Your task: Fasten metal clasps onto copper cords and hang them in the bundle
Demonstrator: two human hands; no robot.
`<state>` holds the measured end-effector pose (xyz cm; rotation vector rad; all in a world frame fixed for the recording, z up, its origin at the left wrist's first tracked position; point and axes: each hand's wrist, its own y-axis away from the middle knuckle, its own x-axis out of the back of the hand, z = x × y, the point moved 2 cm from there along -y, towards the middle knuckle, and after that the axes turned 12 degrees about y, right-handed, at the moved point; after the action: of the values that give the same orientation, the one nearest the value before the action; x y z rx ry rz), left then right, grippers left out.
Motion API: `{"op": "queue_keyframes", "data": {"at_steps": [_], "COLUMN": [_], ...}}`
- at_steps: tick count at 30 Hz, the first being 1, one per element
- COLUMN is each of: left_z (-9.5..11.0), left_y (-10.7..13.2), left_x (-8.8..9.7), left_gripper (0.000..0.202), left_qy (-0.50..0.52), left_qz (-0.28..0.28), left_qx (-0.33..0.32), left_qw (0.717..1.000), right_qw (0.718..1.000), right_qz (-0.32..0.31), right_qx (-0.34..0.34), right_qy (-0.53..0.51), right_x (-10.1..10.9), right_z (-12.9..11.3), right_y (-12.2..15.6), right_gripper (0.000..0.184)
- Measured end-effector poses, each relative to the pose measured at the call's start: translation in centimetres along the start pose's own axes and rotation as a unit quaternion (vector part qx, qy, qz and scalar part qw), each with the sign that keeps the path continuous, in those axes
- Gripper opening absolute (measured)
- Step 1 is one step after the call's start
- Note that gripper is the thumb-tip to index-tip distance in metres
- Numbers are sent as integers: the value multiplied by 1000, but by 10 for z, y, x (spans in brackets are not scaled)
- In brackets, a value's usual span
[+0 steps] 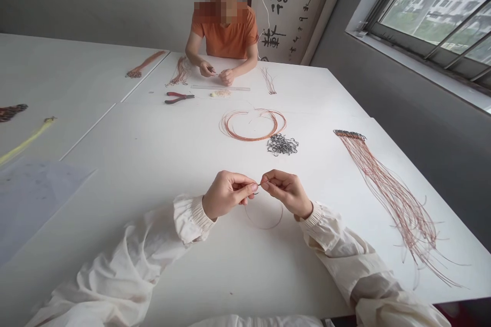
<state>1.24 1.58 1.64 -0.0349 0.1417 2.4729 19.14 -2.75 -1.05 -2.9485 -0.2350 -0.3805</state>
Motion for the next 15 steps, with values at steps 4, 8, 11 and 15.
{"op": "queue_keyframes", "data": {"at_steps": [4,8,11,15], "left_z": [0,2,1,-3], "left_y": [3,2,-2,-6], "left_x": [-2,1,4,7], "left_gripper": [22,21,21,20], "left_qy": [-17,-17,-24,-72], "left_qz": [39,60,68,84], "left_qx": [-50,-84,-87,-108], "left_qw": [998,994,994,988], "right_qw": [999,996,997,989], "right_qz": [16,38,56,99], "right_qx": [-12,-14,-5,39], "right_qy": [-46,-73,-45,104], "right_x": [-1,-8,-15,-16], "right_z": [3,9,10,-1], "right_y": [-2,-4,-3,2], "right_gripper": [23,22,20,10]}}
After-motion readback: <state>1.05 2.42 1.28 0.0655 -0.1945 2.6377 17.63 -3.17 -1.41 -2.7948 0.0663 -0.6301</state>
